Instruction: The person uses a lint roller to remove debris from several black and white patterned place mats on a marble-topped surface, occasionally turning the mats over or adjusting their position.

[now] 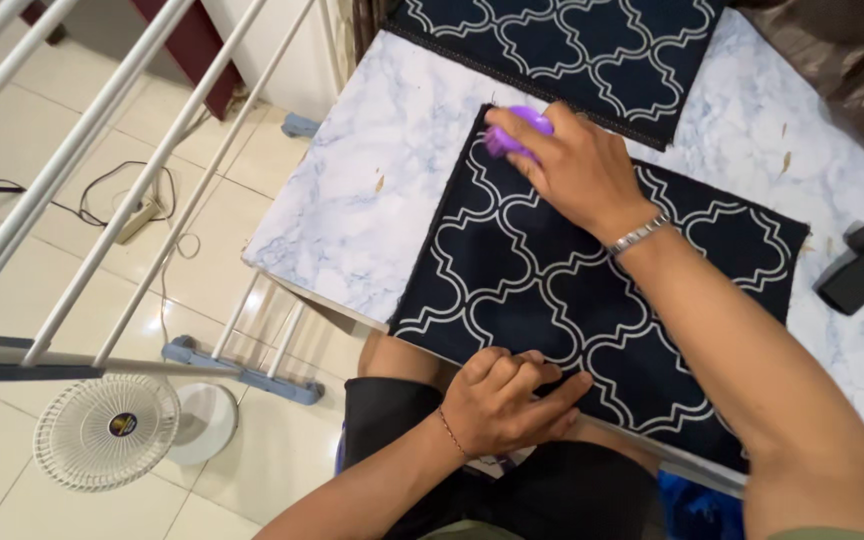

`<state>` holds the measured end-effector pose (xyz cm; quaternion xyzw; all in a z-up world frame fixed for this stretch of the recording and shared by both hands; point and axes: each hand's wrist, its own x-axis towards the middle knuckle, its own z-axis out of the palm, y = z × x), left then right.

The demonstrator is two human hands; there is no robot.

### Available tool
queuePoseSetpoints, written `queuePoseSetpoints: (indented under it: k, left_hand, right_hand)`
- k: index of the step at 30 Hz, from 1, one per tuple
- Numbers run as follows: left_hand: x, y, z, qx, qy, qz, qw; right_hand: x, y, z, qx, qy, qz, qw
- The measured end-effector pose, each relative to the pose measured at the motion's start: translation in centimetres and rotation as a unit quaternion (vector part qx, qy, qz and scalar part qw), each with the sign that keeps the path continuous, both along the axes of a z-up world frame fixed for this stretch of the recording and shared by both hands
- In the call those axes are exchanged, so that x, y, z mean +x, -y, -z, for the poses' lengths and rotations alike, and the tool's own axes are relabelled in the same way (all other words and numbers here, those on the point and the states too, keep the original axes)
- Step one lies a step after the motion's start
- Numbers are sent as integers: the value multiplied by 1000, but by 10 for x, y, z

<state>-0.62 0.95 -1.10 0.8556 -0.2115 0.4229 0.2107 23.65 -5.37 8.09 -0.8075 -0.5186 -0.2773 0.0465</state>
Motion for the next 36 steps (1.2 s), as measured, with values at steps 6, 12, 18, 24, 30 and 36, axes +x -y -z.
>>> queuePoseSetpoints:
  k: [6,12,18,24,30,36]
  left_hand:
    - [6,-3,-6,9,16,-8,1000]
    - [10,4,1,-1,35,-23,999]
    - [14,4,-7,-5,30,-11,999]
    - [11,10,-5,2,30,-35,999]
    - [8,12,-12,13,2,-31,999]
    - [7,14,-12,29,-9,-20,999]
  right_hand:
    - [-58,57,4,-77,-91,-64,991]
    - [-30,122,-10,-81,-37,155,984]
    - [-112,120,2,-85,-127,15,988]
    - [-43,177,-10,-141,-30,260,955]
    - [-110,152,-11,-4,-463,275,842]
    - [-86,188,-18,-52,-179,174,967]
